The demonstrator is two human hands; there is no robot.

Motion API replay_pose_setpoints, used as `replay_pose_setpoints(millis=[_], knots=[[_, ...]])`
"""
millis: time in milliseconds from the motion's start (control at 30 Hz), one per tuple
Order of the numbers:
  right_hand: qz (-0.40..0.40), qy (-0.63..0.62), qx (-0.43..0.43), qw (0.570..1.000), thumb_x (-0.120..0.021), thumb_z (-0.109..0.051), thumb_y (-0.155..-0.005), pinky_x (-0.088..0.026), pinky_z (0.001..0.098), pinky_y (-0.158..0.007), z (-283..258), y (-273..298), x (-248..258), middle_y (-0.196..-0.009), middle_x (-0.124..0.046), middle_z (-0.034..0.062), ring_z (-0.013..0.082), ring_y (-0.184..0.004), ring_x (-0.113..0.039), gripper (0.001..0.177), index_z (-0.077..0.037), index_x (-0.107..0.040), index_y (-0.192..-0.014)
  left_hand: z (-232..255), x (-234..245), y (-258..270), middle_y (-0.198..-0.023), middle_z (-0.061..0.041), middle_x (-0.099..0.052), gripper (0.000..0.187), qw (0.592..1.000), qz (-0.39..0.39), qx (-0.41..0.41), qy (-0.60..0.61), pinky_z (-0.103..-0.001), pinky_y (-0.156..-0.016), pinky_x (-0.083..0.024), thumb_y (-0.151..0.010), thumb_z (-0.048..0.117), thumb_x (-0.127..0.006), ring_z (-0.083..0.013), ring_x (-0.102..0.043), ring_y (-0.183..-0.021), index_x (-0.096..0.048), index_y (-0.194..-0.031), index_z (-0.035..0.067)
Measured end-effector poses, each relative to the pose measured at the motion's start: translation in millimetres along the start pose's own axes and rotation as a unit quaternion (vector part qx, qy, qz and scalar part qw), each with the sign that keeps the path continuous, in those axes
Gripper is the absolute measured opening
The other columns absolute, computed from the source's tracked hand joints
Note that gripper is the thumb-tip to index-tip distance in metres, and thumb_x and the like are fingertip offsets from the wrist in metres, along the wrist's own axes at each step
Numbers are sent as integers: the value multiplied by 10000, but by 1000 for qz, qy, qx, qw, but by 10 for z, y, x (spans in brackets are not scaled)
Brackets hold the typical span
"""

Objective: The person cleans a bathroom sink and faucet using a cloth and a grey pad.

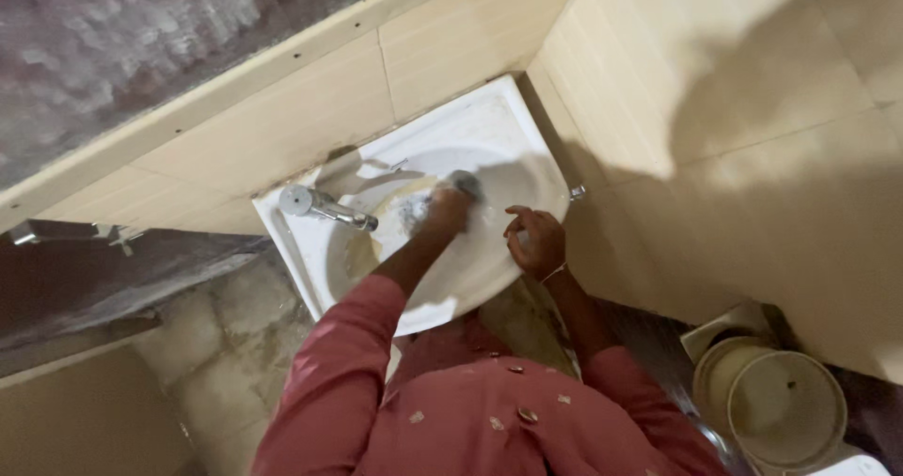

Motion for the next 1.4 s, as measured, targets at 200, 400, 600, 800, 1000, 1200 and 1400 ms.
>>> replay_pose_setpoints(millis=[200, 400, 600, 800, 1000, 1200, 1400], knots=[[10, -21, 7, 1000, -666, -87, -821, -515, 414, -841, -21, 13, 37, -812, -733, 17, 268, -802, -707, 348, -93, -648, -1168, 130, -26, -22, -908, -117, -760, 164, 1000, -8, 9, -5, -449, -648, -556, -904, 244, -670, -286, -732, -829, -777, -927, 122], [-45, 75, -9, 996, -692, -195, -855, -517, 431, -921, 208, 107, -169, -957, -774, 40, 272, -921, -699, 212, -173, -700, -1066, 471, 147, 167, -937, -103, -755, 150, 999, 40, -10, 2, -451, -683, -559, -886, 223, -681, -279, -722, -877, -784, -942, 129], [-92, 360, 143, 917, -564, -655, -765, -440, 565, -969, -36, -52, -559, -1222, -705, 151, 395, -1150, -658, 618, -142, -703, -1080, 5, 220, 526, -1046, -110, -739, 291, 997, -29, 58, -46, -460, -743, -575, -780, 296, -793, -286, -717, -974, -776, -1012, 122], [-399, 280, 73, 870, -441, -483, -1016, -521, 484, -878, -254, 316, -1238, -1174, -720, 89, 289, -1060, -666, 441, -159, -685, -1190, 35, 144, 978, -1085, -138, -731, 438, 1000, -29, 1, -5, -545, -811, -552, -701, 341, -870, -322, -703, -1019, -753, -1068, 132], [-247, 240, 190, 919, -578, -341, -898, -547, 486, -631, -499, 217, -999, -1039, -741, 104, 303, -844, -708, 329, -100, -731, -1060, 103, 595, 437, -1054, -106, -759, 336, 998, 54, 38, 7, -466, -782, -564, -732, 241, -788, -290, -729, -976, -770, -1048, 131], [-192, 149, -16, 970, -656, -345, -901, -569, 423, -759, -257, 137, -851, -973, -770, 58, 273, -855, -715, 238, -167, -795, -973, 121, 354, 1010, -1100, -128, -740, 351, 997, -72, -20, -26, -500, -828, -534, -761, 258, -783, -303, -708, -1013, -759, -1086, 127], [-57, -24, -121, 991, -708, -231, -872, -594, 345, -673, -220, 139, -547, -998, -775, 58, 209, -716, -753, 186, -117, -776, -1003, 6, 491, 1084, -1077, -130, -738, 378, 994, 75, -37, -64, -498, -831, -525, -730, 285, -802, -295, -700, -998, -762, -1061, 108]])
Point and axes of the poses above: each hand's wrist, its own y-axis away from the middle knuckle, its own x-axis out of the back of the hand, z = x × y, the point moved 9 cm from there along -y, towards the middle knuckle
